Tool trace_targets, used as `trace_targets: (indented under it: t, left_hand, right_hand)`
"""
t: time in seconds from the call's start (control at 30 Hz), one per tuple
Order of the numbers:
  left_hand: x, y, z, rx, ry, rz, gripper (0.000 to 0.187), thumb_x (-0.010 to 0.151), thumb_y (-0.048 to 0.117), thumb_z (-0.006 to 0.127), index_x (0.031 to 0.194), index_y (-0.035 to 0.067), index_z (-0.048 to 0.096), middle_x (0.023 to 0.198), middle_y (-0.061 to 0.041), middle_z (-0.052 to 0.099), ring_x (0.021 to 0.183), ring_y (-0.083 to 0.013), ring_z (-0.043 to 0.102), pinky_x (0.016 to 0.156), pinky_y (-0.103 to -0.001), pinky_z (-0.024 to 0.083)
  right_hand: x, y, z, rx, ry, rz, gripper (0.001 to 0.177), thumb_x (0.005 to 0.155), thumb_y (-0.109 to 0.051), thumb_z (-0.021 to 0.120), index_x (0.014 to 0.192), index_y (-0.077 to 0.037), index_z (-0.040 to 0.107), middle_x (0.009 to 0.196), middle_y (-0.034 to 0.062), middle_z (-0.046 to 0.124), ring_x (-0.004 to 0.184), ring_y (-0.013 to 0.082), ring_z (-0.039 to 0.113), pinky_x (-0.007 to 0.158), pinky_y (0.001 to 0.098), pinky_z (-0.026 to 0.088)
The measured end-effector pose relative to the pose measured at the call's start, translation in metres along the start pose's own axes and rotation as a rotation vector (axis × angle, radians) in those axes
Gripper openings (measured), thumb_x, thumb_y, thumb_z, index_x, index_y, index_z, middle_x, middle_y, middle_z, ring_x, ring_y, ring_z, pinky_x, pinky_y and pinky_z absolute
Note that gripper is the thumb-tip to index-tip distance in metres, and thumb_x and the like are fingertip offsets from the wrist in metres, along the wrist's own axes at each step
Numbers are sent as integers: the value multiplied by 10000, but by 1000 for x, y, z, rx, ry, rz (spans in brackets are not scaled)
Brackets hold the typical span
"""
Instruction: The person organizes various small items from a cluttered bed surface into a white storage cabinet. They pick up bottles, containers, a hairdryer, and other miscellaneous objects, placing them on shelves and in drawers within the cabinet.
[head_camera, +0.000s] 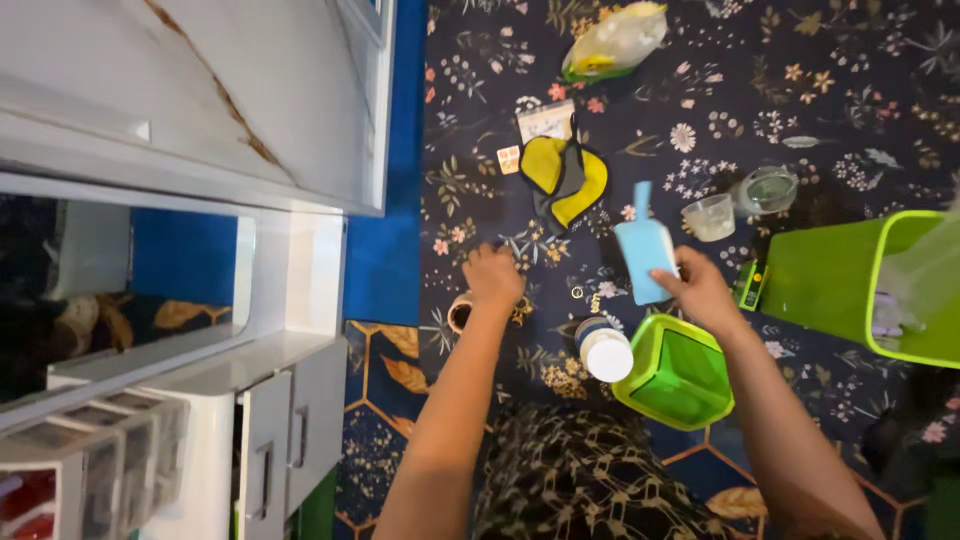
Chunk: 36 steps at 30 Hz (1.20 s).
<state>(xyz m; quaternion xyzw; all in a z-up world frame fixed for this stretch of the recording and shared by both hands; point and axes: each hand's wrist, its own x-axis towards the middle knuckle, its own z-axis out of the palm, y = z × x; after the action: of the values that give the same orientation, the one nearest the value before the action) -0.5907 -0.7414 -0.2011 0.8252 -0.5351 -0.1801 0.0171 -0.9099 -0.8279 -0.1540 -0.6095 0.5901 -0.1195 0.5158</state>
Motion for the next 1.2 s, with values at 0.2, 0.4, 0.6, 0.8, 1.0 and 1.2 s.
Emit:
trace_targets:
  t: [0.2,0.4,0.6,0.8,1.0,1.2]
  left_hand:
    - [-14,-10,24,22,-41,97,483,721,154,732,1200,174,675,1291,-124,559,1216,-377,522,972,-541,430]
    - [-17,-43,8,-191,204,77,371,828,87,650,1175,201,718,1311,-109,618,1252,-366,559,1011,-551,433]
    - [-18,-86,-28,-136,146,-120,401,850,167,658,1251,173,670,1284,-127,637,1181,-357,596,938,-534,481]
    - [-25,-73,-21,-188,-216,-115,500,825,315,738,1300,205,629,1261,-166,615,1168,-377,617,949,-515,499]
    - [-9,-62,22,12,-176,-50,570,865,310,754,1364,112,563,1246,-169,648,1111,-364,680,896,-478,556]
    - [7,-83,31,-265,31,12,450,764,248,807,1145,95,622,1142,-191,678,1021,-401,676,813,-495,543]
  right_hand:
    - [10,16,52,-414,8,-207,258,870,-217,770,1042,-70,646,933,212,696,899,432,662,760,505,506]
    - [28,7,88,-394,-95,-151,266,844,-188,785,1028,-64,639,946,222,698,912,431,670,780,499,513]
    - [42,-4,108,-398,-293,-200,274,788,-159,814,984,-58,652,902,171,714,826,353,691,746,445,527]
    - [52,-14,136,-425,-424,-212,272,772,-156,827,949,-53,647,864,122,714,777,260,683,735,414,531]
    - [51,-12,148,-248,-300,-122,305,810,-259,850,983,-62,695,928,85,739,856,227,717,787,375,560]
    - [8,32,50,239,133,-141,296,908,-257,780,1115,-67,689,1032,140,731,868,227,720,777,335,588]
